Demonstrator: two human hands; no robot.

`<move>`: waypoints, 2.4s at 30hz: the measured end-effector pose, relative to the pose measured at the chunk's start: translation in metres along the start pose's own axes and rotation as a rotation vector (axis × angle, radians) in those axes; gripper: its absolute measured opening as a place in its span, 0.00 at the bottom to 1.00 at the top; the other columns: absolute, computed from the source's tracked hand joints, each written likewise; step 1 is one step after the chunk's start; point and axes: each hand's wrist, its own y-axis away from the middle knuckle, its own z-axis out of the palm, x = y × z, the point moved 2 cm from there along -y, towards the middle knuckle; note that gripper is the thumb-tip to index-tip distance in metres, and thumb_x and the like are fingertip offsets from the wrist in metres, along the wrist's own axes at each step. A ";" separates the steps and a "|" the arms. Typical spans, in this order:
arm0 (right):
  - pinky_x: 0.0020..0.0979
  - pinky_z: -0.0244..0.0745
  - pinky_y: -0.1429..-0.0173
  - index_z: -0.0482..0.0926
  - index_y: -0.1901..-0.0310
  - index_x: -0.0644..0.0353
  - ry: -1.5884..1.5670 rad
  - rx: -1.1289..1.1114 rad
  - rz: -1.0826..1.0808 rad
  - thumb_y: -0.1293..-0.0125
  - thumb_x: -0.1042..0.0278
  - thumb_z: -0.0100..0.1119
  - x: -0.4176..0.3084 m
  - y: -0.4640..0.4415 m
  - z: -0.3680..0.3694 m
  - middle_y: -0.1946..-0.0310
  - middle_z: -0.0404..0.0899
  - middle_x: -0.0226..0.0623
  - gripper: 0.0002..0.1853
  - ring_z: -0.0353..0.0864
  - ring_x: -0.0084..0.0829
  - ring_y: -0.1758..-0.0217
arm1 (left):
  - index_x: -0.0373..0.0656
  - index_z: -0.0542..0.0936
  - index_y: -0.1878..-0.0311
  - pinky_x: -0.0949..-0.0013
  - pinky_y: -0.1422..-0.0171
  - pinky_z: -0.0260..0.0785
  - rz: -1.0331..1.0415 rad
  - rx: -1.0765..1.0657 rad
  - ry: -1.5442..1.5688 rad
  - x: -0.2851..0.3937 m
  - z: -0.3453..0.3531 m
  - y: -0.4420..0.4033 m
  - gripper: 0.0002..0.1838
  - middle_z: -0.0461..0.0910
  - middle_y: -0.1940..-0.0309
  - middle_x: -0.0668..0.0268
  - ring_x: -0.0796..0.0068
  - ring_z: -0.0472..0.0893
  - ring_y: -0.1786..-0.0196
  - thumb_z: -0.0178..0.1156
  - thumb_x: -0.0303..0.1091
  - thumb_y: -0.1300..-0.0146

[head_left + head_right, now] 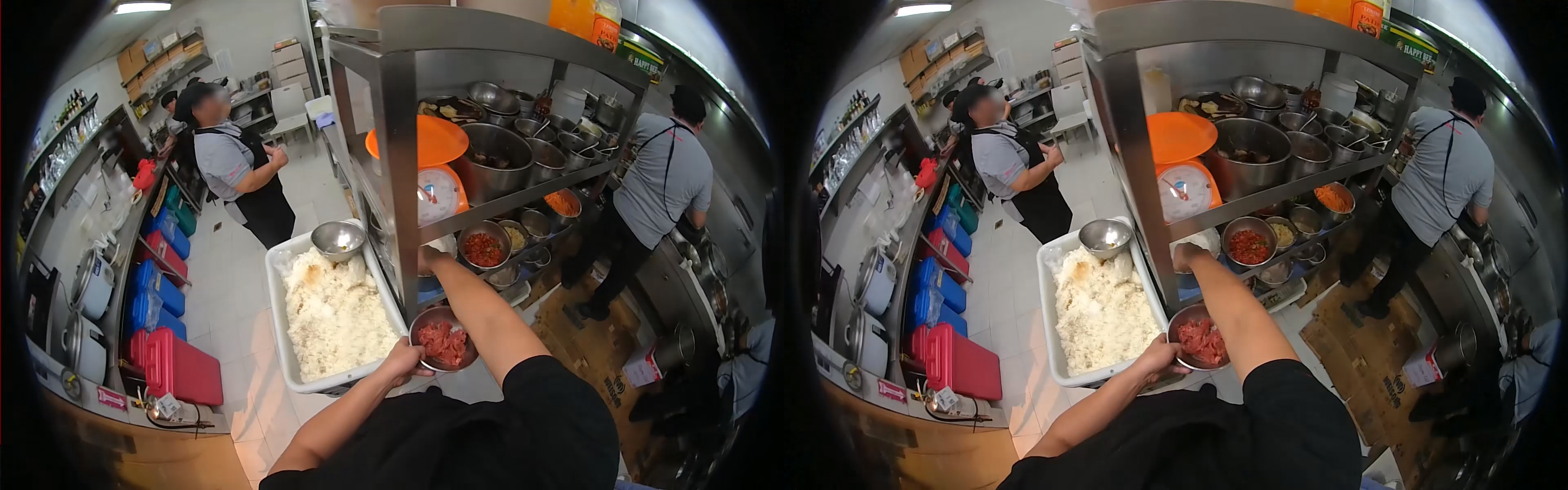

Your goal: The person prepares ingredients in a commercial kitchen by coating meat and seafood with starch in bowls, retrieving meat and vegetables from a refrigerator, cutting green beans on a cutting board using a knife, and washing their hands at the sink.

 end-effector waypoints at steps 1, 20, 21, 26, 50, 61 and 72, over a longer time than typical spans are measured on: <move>0.38 0.77 0.42 0.86 0.54 0.62 -0.075 0.039 -0.065 0.52 0.61 0.69 0.002 0.000 -0.001 0.53 0.85 0.49 0.23 0.85 0.44 0.49 | 0.29 0.63 0.40 0.62 0.66 0.87 0.013 0.026 -0.005 0.004 0.006 -0.008 0.24 0.75 0.51 0.48 0.56 0.85 0.61 0.51 0.19 0.41; 0.39 0.75 0.38 0.72 0.33 0.55 -0.405 0.088 0.407 0.45 0.42 0.69 0.033 0.253 0.015 0.43 0.79 0.55 0.41 0.80 0.48 0.40 | 0.32 0.67 0.39 0.60 0.70 0.86 0.075 -0.019 -0.126 0.034 0.072 -0.109 0.25 0.80 0.53 0.51 0.57 0.86 0.61 0.49 0.19 0.43; 0.39 0.74 0.38 0.71 0.32 0.56 -0.443 -0.006 0.467 0.45 0.46 0.68 0.027 0.254 0.017 0.41 0.77 0.54 0.40 0.79 0.49 0.40 | 0.31 0.66 0.39 0.61 0.70 0.86 0.030 -0.052 -0.147 0.024 0.073 -0.120 0.25 0.80 0.53 0.50 0.57 0.86 0.61 0.50 0.20 0.42; 0.40 0.75 0.38 0.73 0.37 0.64 -0.121 -0.029 0.667 0.44 0.61 0.64 0.018 0.275 0.016 0.42 0.77 0.56 0.32 0.78 0.50 0.40 | 0.25 0.61 0.38 0.61 0.72 0.86 -0.091 -0.175 -0.088 -0.009 0.072 -0.140 0.27 0.79 0.56 0.44 0.55 0.87 0.64 0.52 0.21 0.41; 0.42 0.76 0.41 0.87 0.52 0.53 -0.094 0.262 0.228 0.45 0.64 0.60 -0.026 0.170 -0.116 0.49 0.83 0.46 0.17 0.81 0.45 0.44 | 0.33 0.62 0.33 0.60 0.69 0.87 -0.020 -0.098 -0.103 0.028 0.019 -0.125 0.31 0.77 0.50 0.49 0.56 0.85 0.64 0.50 0.18 0.44; 0.42 0.75 0.43 0.85 0.58 0.56 0.090 0.266 -0.069 0.45 0.58 0.61 -0.005 0.063 -0.064 0.56 0.85 0.45 0.16 0.83 0.43 0.48 | 0.30 0.64 0.37 0.62 0.67 0.87 -0.001 -0.053 -0.081 0.036 0.001 -0.094 0.26 0.81 0.56 0.51 0.57 0.87 0.64 0.48 0.19 0.41; 0.38 0.71 0.34 0.75 0.37 0.55 -0.399 -0.004 0.188 0.58 0.57 0.77 0.022 0.245 -0.017 0.41 0.78 0.52 0.41 0.77 0.47 0.38 | 0.27 0.68 0.41 0.62 0.73 0.86 -0.035 -0.056 -0.155 0.050 0.044 -0.132 0.25 0.80 0.56 0.48 0.53 0.86 0.69 0.50 0.19 0.45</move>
